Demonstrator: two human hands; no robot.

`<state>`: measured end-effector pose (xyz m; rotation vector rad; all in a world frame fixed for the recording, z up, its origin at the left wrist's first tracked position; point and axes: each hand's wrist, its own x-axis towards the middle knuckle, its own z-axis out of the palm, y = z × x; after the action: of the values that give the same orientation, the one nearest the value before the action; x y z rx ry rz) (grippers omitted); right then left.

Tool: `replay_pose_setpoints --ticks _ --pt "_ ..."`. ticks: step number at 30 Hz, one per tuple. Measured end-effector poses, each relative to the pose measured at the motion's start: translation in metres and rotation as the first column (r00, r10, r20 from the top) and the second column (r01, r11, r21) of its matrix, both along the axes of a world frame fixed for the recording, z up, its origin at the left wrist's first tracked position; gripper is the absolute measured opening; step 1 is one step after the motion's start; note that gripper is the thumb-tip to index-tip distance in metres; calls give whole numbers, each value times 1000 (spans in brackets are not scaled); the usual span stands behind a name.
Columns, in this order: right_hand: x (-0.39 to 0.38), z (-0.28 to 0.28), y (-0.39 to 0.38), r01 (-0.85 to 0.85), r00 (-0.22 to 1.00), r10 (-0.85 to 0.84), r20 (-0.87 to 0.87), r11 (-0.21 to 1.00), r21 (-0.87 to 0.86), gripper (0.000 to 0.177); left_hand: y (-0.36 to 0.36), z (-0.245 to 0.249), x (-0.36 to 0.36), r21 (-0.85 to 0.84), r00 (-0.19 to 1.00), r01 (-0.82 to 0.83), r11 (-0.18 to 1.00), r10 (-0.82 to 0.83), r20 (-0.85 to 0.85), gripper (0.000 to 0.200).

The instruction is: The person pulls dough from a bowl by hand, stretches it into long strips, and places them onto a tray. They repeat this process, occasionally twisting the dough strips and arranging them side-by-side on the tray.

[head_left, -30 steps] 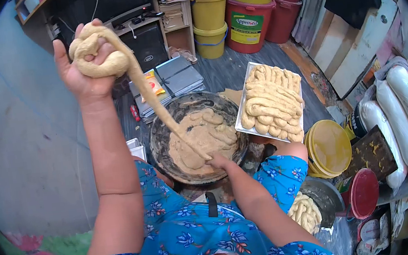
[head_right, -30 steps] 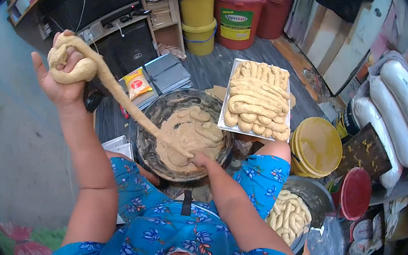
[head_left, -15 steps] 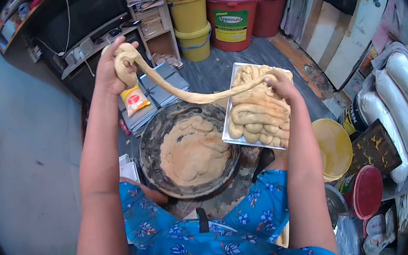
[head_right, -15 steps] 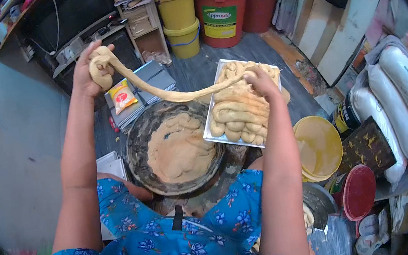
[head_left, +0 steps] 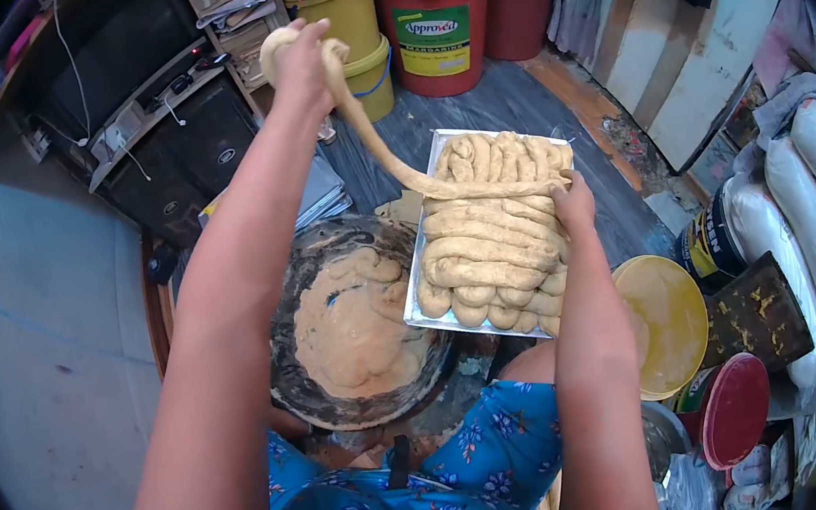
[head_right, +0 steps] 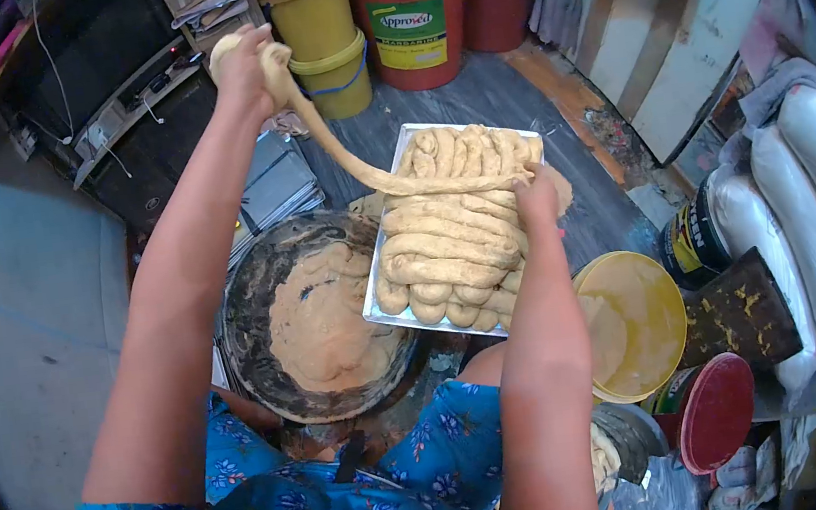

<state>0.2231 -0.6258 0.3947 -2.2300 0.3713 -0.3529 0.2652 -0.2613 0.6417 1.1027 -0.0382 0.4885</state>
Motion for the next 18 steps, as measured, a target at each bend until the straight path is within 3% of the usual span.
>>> replay_pose_setpoints --ticks 3,5,6,7,8,9,13,16,18 --pt "-16 46 29 2 991 -43 -127 952 -305 44 -45 1 11 100 988 -101 990 88 127 45" --pt "0 23 39 -60 968 117 221 966 -251 43 -70 -2 17 133 982 -91 987 67 179 53" --pt "4 26 46 -291 914 331 233 938 -188 45 -81 -3 19 124 982 -105 987 83 169 53" --pt "6 27 56 -458 870 484 94 864 -210 48 -91 -3 21 115 982 -119 986 100 158 52" --pt "0 42 67 -571 821 552 -144 786 -239 52 -100 -4 21 106 983 -131 986 115 145 51" --pt "-5 43 75 -607 795 563 -225 728 -319 46 -108 -6 22 98 982 -145 985 131 133 50" --pt "1 16 99 -206 966 248 76 913 -353 36 -118 -2 24 142 932 -353 925 335 137 48" --pt "9 16 109 -243 963 267 -17 846 -475 38 -119 4 14 167 896 -437 884 413 161 43" --pt "13 24 114 -302 953 261 -154 854 -424 36 -118 -5 24 180 919 -382 906 353 175 42"
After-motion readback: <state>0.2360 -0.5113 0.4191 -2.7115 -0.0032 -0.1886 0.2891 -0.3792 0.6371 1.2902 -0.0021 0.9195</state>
